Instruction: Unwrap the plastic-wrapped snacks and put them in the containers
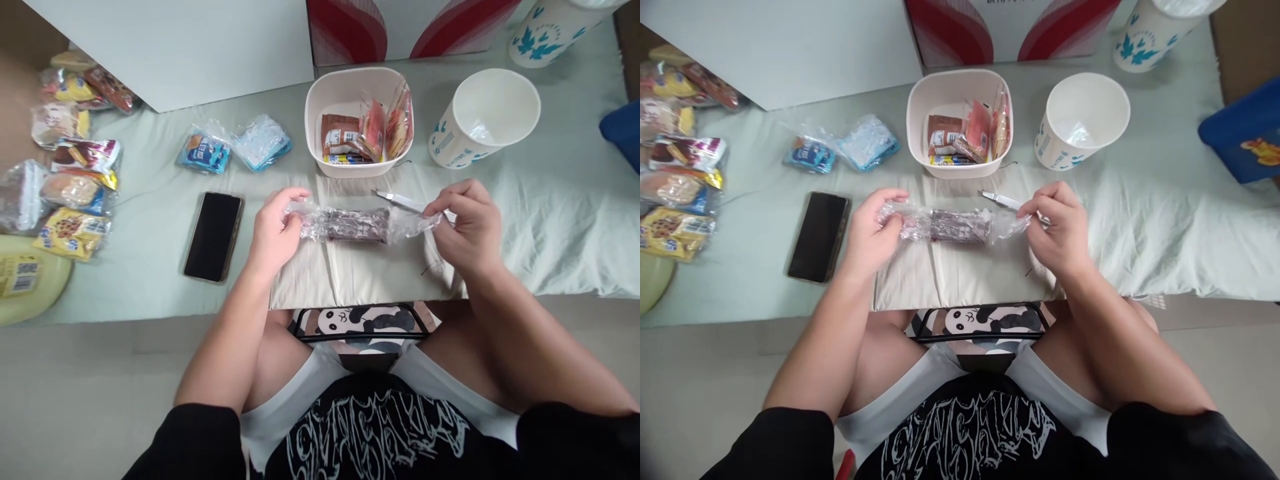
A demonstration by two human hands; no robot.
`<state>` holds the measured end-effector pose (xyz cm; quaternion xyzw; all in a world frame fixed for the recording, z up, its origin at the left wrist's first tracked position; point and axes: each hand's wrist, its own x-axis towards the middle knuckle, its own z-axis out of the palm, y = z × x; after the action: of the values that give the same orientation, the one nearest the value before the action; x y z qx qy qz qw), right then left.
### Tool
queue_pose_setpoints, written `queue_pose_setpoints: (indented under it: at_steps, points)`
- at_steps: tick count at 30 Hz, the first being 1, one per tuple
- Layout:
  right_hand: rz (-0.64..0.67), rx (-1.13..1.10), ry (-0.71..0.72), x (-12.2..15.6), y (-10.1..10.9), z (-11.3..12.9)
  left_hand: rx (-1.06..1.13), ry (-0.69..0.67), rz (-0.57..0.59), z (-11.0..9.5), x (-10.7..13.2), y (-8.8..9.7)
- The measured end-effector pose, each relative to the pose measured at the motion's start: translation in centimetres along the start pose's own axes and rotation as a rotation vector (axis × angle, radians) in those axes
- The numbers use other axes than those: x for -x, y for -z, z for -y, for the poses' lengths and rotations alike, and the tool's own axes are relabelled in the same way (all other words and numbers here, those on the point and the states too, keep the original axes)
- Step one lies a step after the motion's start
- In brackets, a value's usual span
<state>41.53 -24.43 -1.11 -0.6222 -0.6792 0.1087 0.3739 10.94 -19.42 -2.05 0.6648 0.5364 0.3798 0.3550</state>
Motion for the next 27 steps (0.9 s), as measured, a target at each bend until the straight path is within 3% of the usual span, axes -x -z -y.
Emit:
queue_pose_setpoints:
  at_steps: [4,8,11,14,17,20,23,25,27]
  points:
    - [-0.090,-0.048,0.012,-0.2,0.5,-0.4,-0.111,-0.051,0.004,0.5,0.0,0.7]
    - [0.141,-0.214,0.276,0.0,0.3,0.4,-0.178,-0.132,0.137,0.2,0.4,0.6]
    - [0.162,-0.097,0.438,0.0,0.1,1.2,-0.215,-0.192,0.118,-0.6,0.6,0.8]
    - [0.152,-0.037,0.476,0.4,0.4,1.8,-0.225,-0.313,0.036,-1.6,0.7,1.5]
    - [0.280,-0.042,0.438,1.0,1.2,2.1,-0.274,-0.435,0.056,-2.7,1.3,2.1]
    - [0.519,-0.092,0.468,1.2,1.9,2.2,-0.300,-0.453,0.226,-3.7,2.2,2.5]
    - [0.743,-0.135,0.492,1.1,2.1,1.9,-0.212,-0.313,0.533,-4.1,2.9,2.7]
    - [0.769,-0.083,0.436,1.0,1.9,1.6,-0.123,-0.182,0.710,-3.9,3.1,2.8]
    - [0.703,0.026,0.348,1.1,1.5,1.3,-0.087,-0.118,0.666,-3.5,3.1,2.9]
